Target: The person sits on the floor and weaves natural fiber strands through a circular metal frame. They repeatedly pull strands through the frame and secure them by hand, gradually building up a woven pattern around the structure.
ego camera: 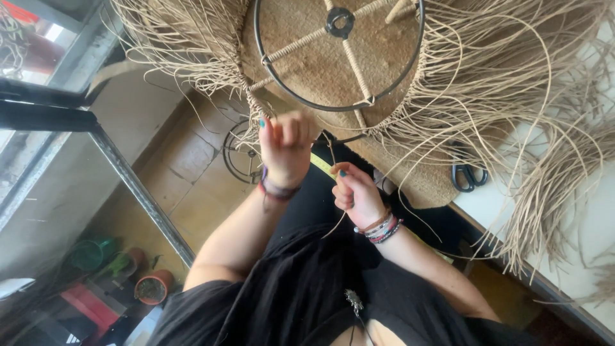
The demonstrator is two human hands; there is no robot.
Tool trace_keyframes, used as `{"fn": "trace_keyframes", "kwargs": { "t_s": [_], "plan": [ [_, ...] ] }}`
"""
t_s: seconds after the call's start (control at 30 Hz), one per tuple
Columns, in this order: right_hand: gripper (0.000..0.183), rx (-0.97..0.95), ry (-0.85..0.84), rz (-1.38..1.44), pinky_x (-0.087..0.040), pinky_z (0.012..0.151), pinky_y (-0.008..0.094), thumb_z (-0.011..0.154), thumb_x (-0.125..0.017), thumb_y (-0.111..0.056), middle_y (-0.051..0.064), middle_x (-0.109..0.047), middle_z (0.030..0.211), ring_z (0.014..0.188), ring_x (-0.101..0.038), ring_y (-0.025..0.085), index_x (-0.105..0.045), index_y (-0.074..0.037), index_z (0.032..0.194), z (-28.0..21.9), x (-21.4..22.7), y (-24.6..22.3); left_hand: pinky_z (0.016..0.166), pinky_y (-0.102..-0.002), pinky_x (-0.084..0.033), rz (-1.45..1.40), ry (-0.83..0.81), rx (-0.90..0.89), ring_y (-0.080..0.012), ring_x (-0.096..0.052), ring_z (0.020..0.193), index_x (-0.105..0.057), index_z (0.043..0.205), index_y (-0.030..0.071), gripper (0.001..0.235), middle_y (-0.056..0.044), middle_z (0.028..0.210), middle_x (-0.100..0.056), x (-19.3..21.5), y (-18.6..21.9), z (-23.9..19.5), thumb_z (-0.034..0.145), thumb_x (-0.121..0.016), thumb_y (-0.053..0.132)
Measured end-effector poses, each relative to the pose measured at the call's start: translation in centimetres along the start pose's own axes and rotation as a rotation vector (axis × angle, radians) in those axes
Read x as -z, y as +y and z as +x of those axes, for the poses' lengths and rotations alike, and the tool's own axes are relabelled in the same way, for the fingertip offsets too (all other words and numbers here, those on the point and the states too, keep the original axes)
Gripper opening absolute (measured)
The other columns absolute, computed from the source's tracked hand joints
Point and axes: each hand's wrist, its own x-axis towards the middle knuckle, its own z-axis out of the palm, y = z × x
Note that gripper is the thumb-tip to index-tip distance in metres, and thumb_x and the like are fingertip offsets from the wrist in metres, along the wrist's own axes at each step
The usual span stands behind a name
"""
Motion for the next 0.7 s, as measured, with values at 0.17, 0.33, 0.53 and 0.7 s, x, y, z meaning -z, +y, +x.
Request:
{"fn": "trace_keyframes", "kwargs": {
  "t_s": [0.17, 0.33, 0.53, 0.7],
  "plan": [
    [0.021, 0.098, -0.029, -0.354, -0.027, 0.033, 0.015, 0.106, -0.047, -0.012, -0.006, -0.025, 0.052, 0.039, -0.03, 0.002, -0.063, 0.001, 0.113, -0.9, -1.7, -1.0, 0.043, -0.019, -0.024, 0.35, 0.258, 0.267, -0.0057, -0.029, 0.045, -0.039, 0.081, 0.017, 0.024, 0.007, 0.064, -0.028, 2.5, -0.1, -7.8, 0.104, -0.043, 0.023],
    [0.019, 0.254, 0.017, -1.492, -0.058, 0.058, 0.043, 0.096, -0.058, -0.019, 0.009, -0.072, 0.068, 0.072, -0.074, 0.033, -0.073, -0.013, 0.107, -1.3, -1.6, -1.6, 0.071, -0.035, -0.058, 0.987, 0.025, 0.442, -0.0232, -0.064, 0.088, -0.055, 0.137, 0.012, 0.043, -0.016, 0.098, -0.069, 0.4, 1.0, -7.1, 0.097, -0.068, 0.018],
    [0.016, 0.73, 0.063, -1.933, -0.061, 0.069, 0.034, 0.096, -0.063, -0.013, 0.002, -0.062, 0.103, 0.088, -0.069, 0.023, -0.07, -0.017, 0.111, -1.7, -6.0, -8.3, 0.059, -0.043, -0.058, 2.007, -0.261, 0.289, -0.0276, -0.074, 0.063, -0.049, 0.12, 0.021, 0.028, -0.004, 0.069, -0.071, 2.4, -0.8, -7.3, 0.103, -0.052, 0.042],
    [0.031, 0.976, 0.049, -2.123, -0.055, 0.073, 0.029, 0.089, -0.074, -0.025, -0.007, -0.061, 0.089, 0.087, -0.061, 0.015, -0.07, -0.03, 0.119, 3.0, -3.4, -8.4, 0.056, -0.043, -0.059, 2.128, -0.35, 0.296, -0.0329, -0.073, 0.059, -0.061, 0.085, 0.019, 0.031, -0.005, 0.055, -0.066, 3.4, -0.9, -6.3, 0.101, -0.047, 0.042]
  ]
}}
